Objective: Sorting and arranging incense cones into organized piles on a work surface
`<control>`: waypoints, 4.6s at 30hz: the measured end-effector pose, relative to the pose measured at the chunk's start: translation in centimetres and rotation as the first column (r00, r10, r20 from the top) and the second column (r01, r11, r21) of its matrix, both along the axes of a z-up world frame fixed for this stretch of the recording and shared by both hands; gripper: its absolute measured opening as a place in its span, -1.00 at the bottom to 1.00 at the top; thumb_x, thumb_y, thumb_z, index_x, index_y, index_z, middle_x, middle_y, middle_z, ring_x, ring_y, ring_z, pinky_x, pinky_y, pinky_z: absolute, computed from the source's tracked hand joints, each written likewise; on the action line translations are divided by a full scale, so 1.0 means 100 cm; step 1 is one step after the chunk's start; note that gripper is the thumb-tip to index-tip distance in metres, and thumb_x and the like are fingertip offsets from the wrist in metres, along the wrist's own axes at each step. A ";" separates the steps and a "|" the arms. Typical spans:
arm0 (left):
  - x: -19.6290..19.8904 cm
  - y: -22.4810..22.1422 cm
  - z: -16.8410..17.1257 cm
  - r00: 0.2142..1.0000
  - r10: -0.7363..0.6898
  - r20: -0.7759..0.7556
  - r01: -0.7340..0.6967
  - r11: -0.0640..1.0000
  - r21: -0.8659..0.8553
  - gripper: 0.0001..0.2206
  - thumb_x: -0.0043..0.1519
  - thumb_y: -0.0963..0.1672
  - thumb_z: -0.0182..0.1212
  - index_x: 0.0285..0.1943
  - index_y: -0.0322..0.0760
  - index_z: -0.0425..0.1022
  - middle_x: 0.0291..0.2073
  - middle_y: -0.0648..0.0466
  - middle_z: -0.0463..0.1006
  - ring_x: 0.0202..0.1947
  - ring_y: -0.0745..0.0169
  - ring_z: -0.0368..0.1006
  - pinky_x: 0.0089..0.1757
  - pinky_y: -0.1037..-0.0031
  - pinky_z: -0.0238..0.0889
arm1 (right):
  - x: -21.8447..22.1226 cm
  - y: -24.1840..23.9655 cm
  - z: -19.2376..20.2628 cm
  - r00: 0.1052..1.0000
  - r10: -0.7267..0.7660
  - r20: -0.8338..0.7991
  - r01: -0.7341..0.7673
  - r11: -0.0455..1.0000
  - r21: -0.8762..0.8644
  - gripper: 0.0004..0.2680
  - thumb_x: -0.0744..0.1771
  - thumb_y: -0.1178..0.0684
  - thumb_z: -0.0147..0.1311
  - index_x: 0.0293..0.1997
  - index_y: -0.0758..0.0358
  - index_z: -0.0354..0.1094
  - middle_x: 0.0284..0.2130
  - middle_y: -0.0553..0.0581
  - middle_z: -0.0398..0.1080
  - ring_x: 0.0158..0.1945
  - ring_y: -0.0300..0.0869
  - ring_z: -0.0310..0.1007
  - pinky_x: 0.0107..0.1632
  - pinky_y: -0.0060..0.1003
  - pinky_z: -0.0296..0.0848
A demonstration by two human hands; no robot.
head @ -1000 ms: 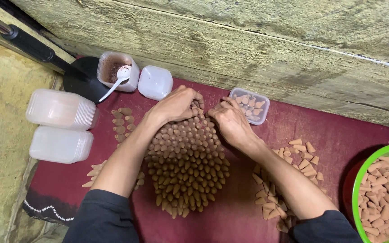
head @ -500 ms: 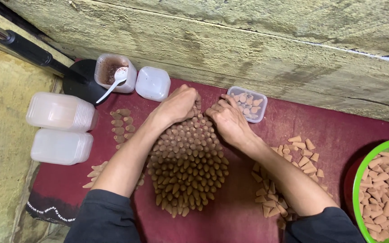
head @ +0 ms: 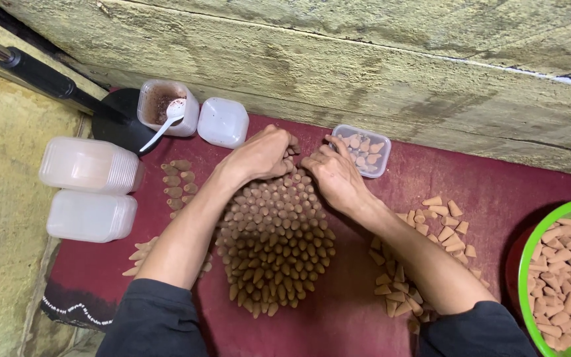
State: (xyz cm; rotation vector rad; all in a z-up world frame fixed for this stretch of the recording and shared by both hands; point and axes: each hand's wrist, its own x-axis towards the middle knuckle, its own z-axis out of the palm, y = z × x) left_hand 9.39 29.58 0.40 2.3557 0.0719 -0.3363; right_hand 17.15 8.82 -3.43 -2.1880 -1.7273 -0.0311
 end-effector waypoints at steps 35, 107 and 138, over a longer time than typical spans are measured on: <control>-0.109 -0.140 0.108 0.937 -0.162 0.309 0.184 0.982 -0.044 -0.73 0.25 -0.24 0.09 0.11 -0.47 0.53 -0.03 -0.31 0.58 0.10 -0.36 0.47 0.09 0.04 0.34 | -0.072 -0.187 0.089 0.879 -0.365 -0.307 0.452 0.843 0.292 -0.88 0.34 0.07 0.24 -0.04 0.11 0.55 -0.15 0.00 0.58 0.04 -0.09 0.56 0.41 -0.02 0.20; -0.145 -0.310 -0.048 0.744 0.447 0.496 -0.235 0.871 -0.432 -0.81 0.15 -0.21 0.40 -0.08 -0.32 0.59 -0.21 -0.05 0.66 -0.18 -0.10 0.61 -0.13 0.17 0.45 | -0.197 -0.313 0.038 0.348 -0.837 -0.423 0.938 0.305 0.167 -0.74 0.21 0.06 0.44 -0.07 0.16 0.56 -0.10 0.15 0.49 0.04 0.07 0.50 0.13 -0.07 0.46; -0.146 -0.313 -0.043 0.740 0.528 0.417 -0.324 0.823 -0.466 -0.84 0.33 -0.18 0.14 0.03 -0.39 0.44 -0.11 -0.08 0.56 -0.05 0.04 0.50 0.01 0.33 0.39 | -0.142 -0.276 0.021 0.499 -0.838 -0.221 0.861 0.509 0.013 -0.84 0.37 -0.02 0.10 -0.03 0.18 0.43 -0.01 0.11 0.45 0.14 0.14 0.34 0.14 0.03 0.29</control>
